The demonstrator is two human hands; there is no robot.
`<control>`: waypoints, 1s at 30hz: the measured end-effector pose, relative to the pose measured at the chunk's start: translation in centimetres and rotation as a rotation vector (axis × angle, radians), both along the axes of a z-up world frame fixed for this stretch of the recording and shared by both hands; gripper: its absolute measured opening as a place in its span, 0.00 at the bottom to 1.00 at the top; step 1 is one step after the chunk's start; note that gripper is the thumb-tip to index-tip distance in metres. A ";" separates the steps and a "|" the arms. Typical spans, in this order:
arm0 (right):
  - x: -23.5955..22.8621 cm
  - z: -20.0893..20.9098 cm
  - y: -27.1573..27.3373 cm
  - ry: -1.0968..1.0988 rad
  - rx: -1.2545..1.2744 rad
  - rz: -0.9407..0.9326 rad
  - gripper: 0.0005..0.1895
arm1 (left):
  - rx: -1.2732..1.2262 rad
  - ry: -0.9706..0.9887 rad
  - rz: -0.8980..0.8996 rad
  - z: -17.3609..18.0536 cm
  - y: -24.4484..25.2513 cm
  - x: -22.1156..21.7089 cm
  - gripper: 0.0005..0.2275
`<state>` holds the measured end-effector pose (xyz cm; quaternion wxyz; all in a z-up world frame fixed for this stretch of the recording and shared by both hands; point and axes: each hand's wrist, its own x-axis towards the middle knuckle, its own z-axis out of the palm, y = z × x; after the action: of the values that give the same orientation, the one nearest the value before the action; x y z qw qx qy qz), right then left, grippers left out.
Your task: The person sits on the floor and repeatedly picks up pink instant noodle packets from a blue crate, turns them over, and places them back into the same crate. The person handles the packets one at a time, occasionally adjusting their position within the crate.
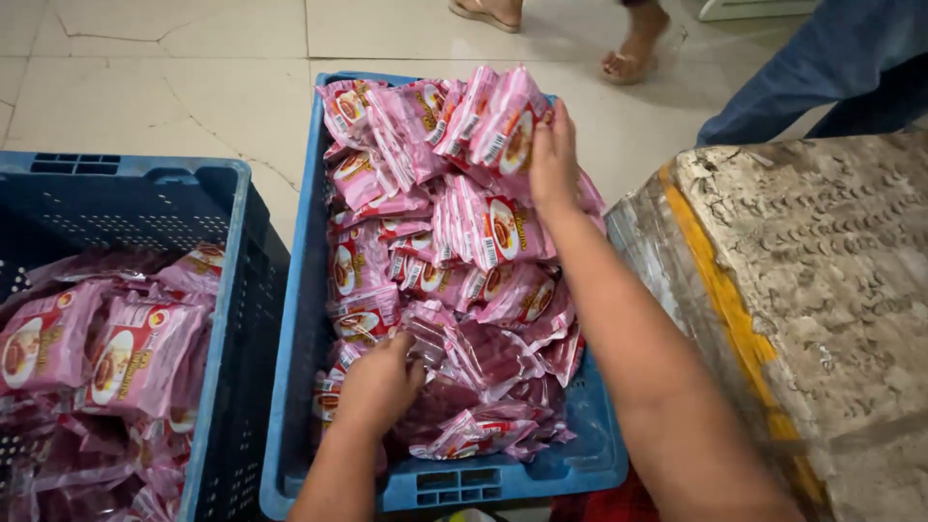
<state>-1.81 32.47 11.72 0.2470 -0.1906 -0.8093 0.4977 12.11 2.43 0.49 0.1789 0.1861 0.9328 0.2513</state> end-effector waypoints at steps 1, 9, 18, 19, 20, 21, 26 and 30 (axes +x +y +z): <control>0.8 0.7 -0.5 0.003 -0.110 0.053 0.35 | -0.009 -0.004 0.008 -0.1 0.0 0.0 0.12; 1.3 -2.8 4.0 -0.166 0.397 -0.034 0.31 | -0.013 0.017 -0.018 -1.1 -0.1 0.0 0.12; 3.4 -1.7 4.7 -0.160 0.303 0.220 0.31 | -0.041 -0.036 -0.020 -0.1 -0.2 -0.1 0.13; 3.6 -1.6 4.6 -0.193 0.336 0.211 0.32 | -0.042 -0.066 -0.007 0.5 -0.1 -0.1 0.12; 3.5 -1.9 5.1 -0.189 0.333 0.207 0.32 | -0.044 -0.061 -0.011 0.6 0.0 -0.1 0.12; 3.4 -2.3 5.4 -0.199 0.323 0.200 0.32 | -0.051 -0.079 -0.010 0.8 0.0 -0.1 0.13; 2.0 -3.4 6.9 -0.239 0.300 0.077 0.32 | -0.076 -0.103 0.014 0.3 0.0 -0.3 0.14; 0.8 -6.6 9.7 -0.176 0.420 0.094 0.33 | -0.056 -0.085 0.028 -0.3 0.0 -0.2 0.13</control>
<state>-1.05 42.13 5.11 0.1864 -0.1397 -0.9215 0.3107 11.88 2.40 0.17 0.2199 0.1571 0.9335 0.2355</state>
